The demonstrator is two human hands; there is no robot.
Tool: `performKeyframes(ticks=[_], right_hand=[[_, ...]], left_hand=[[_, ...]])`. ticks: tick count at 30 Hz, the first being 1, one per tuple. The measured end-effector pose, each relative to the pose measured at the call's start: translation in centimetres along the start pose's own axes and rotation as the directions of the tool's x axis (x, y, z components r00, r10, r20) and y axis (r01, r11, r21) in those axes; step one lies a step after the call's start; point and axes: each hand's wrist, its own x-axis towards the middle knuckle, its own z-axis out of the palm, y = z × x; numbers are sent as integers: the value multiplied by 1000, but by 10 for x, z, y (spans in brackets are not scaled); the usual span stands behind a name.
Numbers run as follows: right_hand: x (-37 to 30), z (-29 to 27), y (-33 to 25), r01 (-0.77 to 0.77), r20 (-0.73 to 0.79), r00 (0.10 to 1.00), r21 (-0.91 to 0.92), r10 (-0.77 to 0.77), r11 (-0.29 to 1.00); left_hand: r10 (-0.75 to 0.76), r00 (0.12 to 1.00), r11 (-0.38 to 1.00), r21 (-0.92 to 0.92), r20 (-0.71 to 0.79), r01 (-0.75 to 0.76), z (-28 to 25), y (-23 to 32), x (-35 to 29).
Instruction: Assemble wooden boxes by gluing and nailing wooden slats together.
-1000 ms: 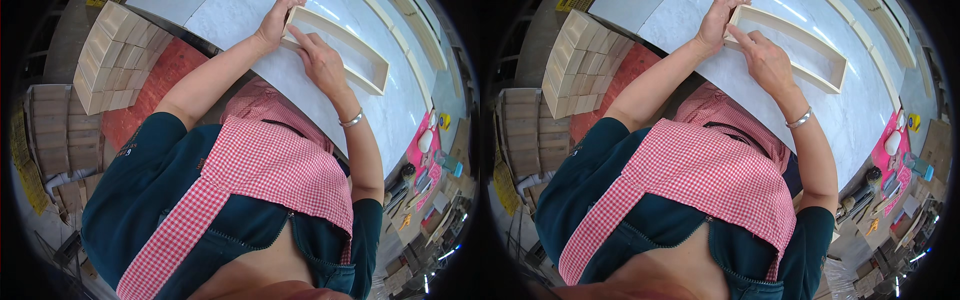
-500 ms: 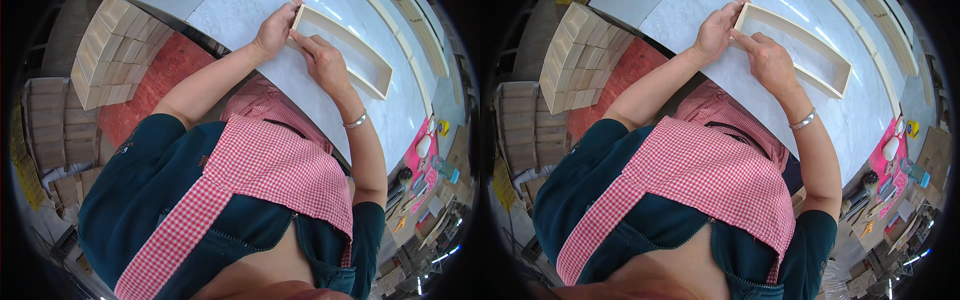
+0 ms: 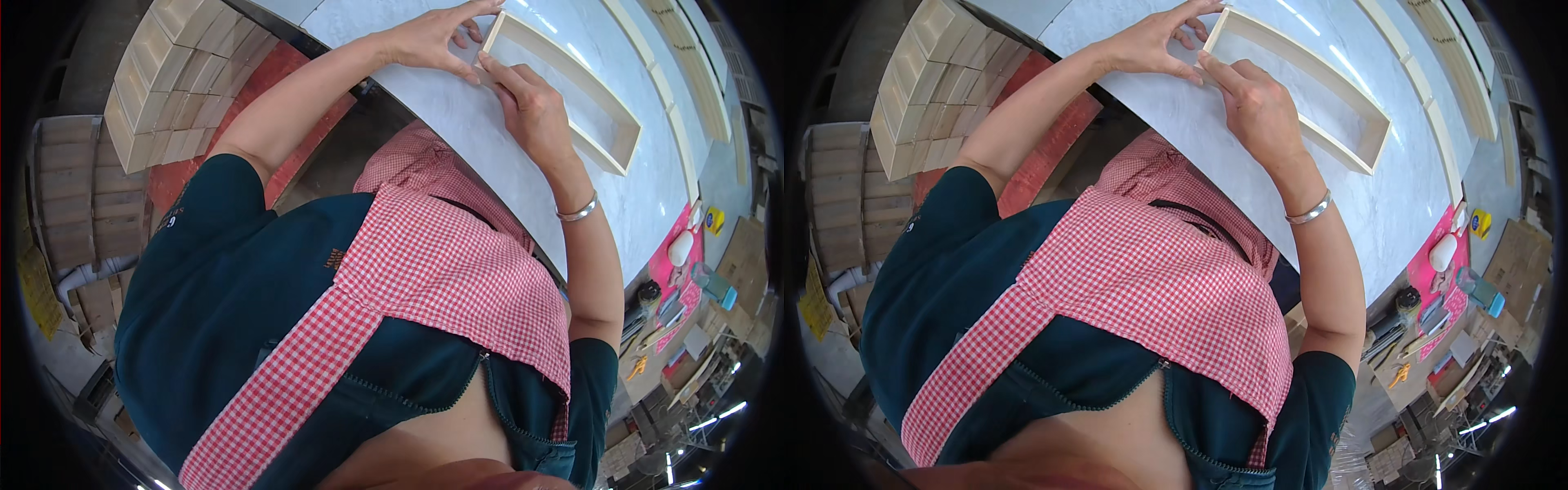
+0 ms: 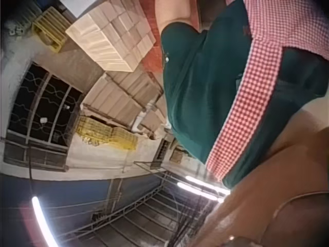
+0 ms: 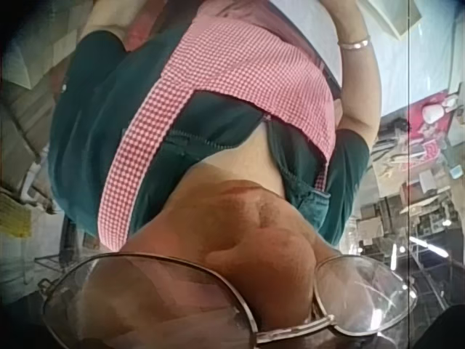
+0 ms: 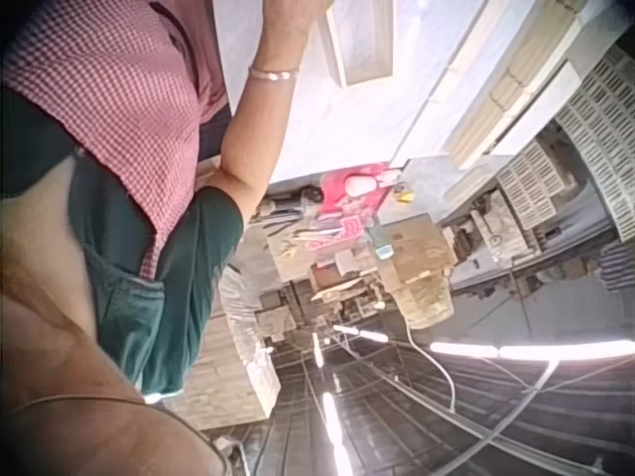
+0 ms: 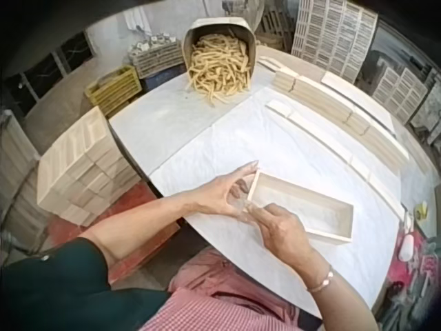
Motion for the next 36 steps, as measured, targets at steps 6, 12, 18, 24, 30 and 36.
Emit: performKeyframes(ticks=[6,12,18,24,30,36], right_hand=[[0,0,0,11,4,1000,16,-11,1000],[3,0,-1,22,17,1000,57,-23,998],[4,-3,-5,41,16,999,107,-43,993],[6,-2,-6,60,43,997,118,-66,991],[11,-7,-10,-14,142,990,155,-8,988],[9,-7,-10,-8,96,995,164,-8,986]], left_hand=[[282,959,939,197,24,-281,-2,-19,9],[312,950,925,233,-15,-300,2,-26,11],[314,949,931,206,-27,-302,1,-28,11],[373,927,910,210,-35,-358,-2,-29,10],[429,867,855,424,-253,-299,20,-31,-3],[312,936,904,354,-162,-240,16,-25,-3]])
